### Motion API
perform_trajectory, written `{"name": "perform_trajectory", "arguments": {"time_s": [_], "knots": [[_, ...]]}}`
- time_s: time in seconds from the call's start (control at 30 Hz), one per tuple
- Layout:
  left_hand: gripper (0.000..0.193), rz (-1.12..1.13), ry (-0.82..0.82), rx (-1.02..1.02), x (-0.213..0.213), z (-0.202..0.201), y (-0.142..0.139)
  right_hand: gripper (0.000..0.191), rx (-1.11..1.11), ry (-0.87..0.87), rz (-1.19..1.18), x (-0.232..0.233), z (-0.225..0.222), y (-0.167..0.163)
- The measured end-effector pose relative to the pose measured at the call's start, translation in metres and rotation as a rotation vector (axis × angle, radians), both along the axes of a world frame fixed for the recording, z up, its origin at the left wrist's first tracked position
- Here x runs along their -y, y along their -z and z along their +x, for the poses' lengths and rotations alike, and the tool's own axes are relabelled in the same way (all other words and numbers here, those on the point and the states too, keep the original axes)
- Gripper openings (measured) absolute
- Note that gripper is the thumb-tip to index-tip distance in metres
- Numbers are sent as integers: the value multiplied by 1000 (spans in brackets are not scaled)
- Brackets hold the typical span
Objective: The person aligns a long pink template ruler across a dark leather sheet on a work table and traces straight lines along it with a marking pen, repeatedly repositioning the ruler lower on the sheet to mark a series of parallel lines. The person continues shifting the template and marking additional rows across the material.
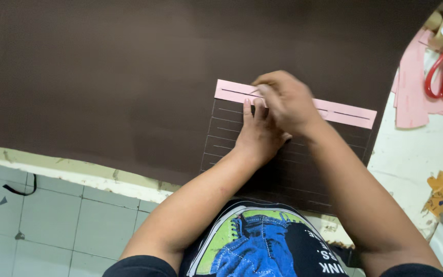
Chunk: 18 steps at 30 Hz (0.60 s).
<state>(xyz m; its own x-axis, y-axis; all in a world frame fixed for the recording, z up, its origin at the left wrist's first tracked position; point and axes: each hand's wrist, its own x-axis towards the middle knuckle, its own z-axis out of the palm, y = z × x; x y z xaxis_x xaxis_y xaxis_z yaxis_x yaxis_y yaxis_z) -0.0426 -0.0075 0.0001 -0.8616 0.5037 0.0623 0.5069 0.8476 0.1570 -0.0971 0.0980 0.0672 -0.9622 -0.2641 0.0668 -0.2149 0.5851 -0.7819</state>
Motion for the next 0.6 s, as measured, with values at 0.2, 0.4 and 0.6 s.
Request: {"name": "perform_trajectory", "arguments": {"time_s": [0.2,0.4,0.6], "knots": [[58,-36,50,326,-5,-1,2,24,200,-129,56,52,-25,1],[58,193,22,116,-5,9,7,20,-10,-118,84,40,-33,3],[69,103,52,201,-2,6,3,35,-59,-253,353,47,-28,5]]}}
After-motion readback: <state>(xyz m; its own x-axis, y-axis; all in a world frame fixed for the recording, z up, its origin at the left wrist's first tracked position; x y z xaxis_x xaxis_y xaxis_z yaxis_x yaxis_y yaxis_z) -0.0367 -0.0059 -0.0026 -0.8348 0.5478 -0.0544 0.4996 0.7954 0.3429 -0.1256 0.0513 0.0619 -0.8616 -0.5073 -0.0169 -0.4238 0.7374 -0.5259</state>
